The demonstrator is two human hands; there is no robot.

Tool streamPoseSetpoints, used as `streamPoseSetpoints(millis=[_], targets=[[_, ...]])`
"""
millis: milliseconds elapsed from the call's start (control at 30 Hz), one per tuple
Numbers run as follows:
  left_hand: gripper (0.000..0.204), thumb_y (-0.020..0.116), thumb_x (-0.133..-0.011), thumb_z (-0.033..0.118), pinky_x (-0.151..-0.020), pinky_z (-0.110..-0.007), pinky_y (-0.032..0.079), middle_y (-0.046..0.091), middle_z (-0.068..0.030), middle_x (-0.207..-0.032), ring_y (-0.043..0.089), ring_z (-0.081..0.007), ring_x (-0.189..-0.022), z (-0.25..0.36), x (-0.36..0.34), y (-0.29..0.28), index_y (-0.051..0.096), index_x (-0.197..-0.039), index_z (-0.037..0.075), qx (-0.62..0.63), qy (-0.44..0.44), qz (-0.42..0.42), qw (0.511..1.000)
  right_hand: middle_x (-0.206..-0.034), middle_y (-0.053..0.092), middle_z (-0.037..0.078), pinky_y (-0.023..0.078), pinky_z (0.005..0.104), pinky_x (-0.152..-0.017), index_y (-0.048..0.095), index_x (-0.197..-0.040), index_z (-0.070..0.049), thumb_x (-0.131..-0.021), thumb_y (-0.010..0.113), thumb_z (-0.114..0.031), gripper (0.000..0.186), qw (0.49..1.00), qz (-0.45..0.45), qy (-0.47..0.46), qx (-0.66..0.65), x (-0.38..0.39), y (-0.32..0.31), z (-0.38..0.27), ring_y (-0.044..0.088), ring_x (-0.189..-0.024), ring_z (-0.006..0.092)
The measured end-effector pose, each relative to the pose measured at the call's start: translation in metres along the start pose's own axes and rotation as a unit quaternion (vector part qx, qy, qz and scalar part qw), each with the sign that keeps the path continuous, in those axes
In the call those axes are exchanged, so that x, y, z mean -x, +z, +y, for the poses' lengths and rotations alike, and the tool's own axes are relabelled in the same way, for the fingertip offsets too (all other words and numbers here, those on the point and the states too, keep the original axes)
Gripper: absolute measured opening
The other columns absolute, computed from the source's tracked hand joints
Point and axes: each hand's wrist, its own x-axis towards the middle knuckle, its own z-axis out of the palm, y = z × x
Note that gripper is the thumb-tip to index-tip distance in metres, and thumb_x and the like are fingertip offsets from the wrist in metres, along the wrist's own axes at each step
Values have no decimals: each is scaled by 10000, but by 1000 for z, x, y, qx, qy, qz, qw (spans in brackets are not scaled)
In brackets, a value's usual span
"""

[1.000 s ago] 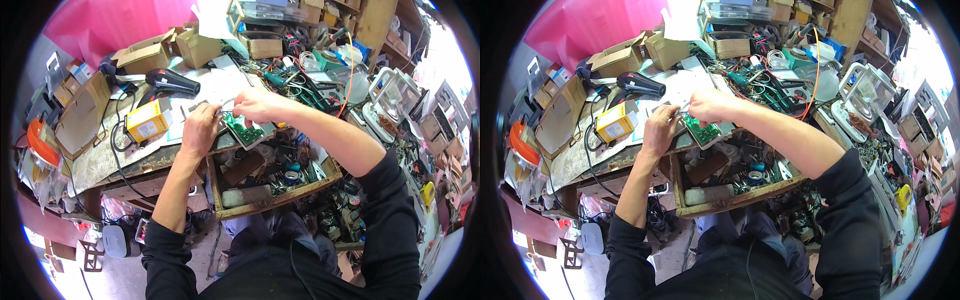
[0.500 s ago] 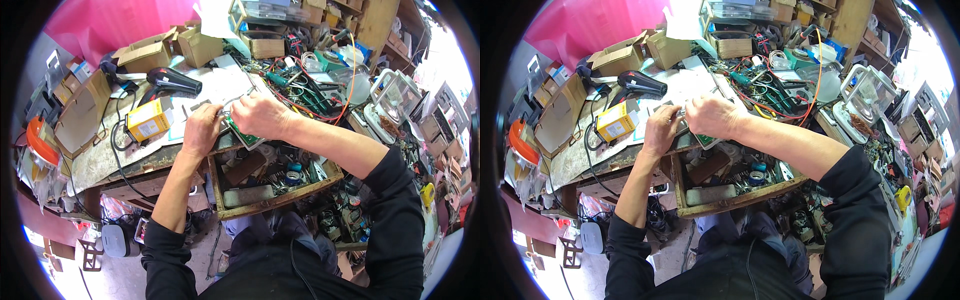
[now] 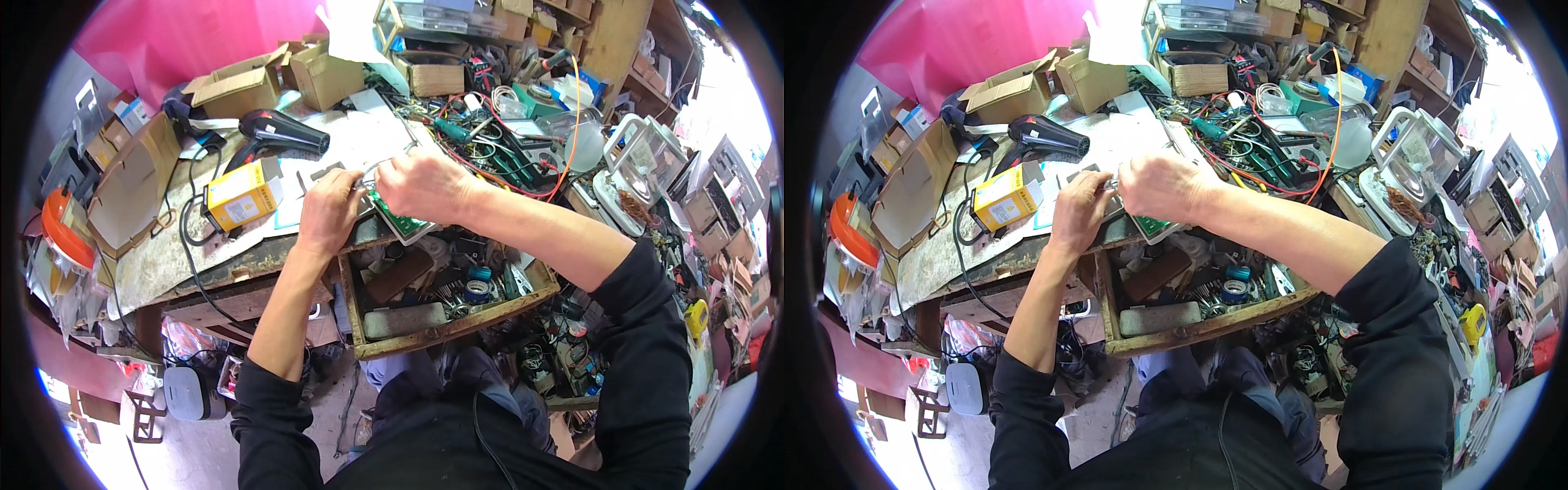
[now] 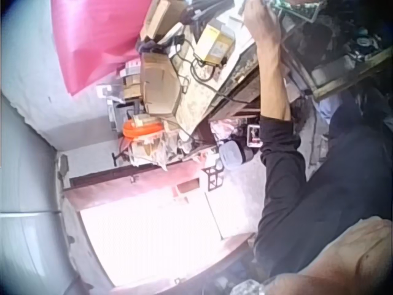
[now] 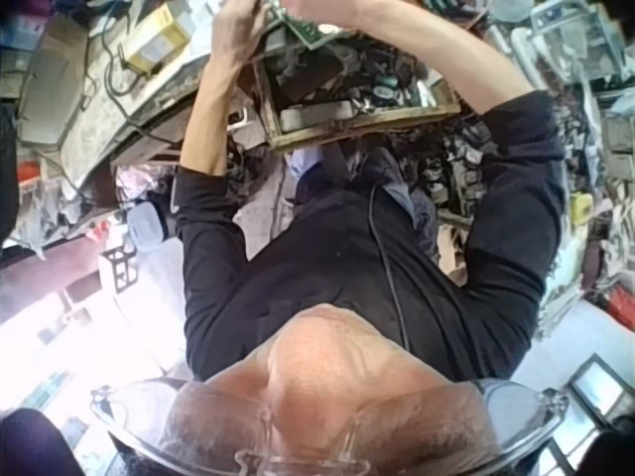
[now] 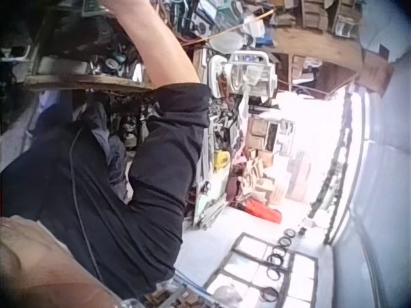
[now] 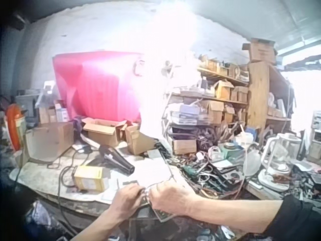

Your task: The person opens a small yellow box and removes a white electronic device. They use a screwdriver to remove screws from the device's casing, separate the circuit board, and then reassemble the device by placing the board back and securing the casing with screws.

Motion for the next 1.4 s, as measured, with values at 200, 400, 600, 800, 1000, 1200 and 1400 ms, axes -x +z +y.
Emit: streamPoseSetpoints(millis=[200, 400, 600, 800, 1000, 1200, 1400], targets=[[272, 763, -877, 17, -776, -429, 551, 700, -188, -1003, 693, -371, -870, 1, -1, 2, 696, -1139, -12, 2, -22, 4, 1000, -893, 737, 152, 596, 410, -717, 764, -882, -34, -851, 693, -148, 138, 929, -6, 227, -294, -4, -1, 2, 741, -805, 279], [268, 761, -885, 20, -773, -425, 551, 699, -180, -999, 696, -353, -864, 2, -1, 2, 700, -1144, -5, 9, -21, 4, 1000, -898, 786, 178, 589, 414, -771, 801, -1012, -23, -947, 655, -222, 256, 692, -278, 368, -556, -11, 2, 33, 756, -802, 247], [263, 758, -887, 36, -778, -436, 550, 697, -186, -1000, 693, -370, -875, 1, -1, 0, 703, -1141, -4, 16, -27, -12, 999, -831, 734, 74, 582, 408, -736, 749, -855, -52, -858, 716, -195, 146, 966, -97, 132, -200, -4, -6, 12, 731, -853, 263], [244, 756, -904, 83, -791, -455, 550, 705, -191, -1008, 695, -391, -901, -1, -1, 0, 707, -1128, -2, 25, -47, -1, 999, -868, 682, 70, 586, 418, -700, 716, -795, -82, -808, 709, -156, 75, 985, 29, 105, -136, -6, 5, 4, 700, -922, 253], [241, 757, -913, 95, -792, -451, 551, 709, -172, -1016, 700, -371, -905, 4, -3, 0, 709, -1135, 14, 12, -51, 2, 999, -883, 770, 204, 579, 416, -722, 789, -967, -7, -866, 671, -194, 243, 797, -59, 299, -521, -5, 12, 30, 732, -766, 337], [253, 754, -911, 102, -804, -458, 553, 705, -168, -1024, 695, -375, -917, 1, -2, 2, 702, -1146, 21, -8, -23, -6, 1000, -840, 765, 195, 573, 425, -704, 771, -917, 14, -910, 637, -189, 243, 836, -128, 269, -460, -7, 6, 26, 729, -745, 352], [249, 749, -908, 88, -807, -458, 552, 698, -177, -1019, 691, -387, -920, -1, -1, 1, 699, -1143, 19, -11, -32, -17, 999, -908, 690, 100, 617, 438, -721, 716, -863, -65, -831, 685, -128, 77, 992, -17, 20, -127, -4, 0, 19, 723, -916, 279]])
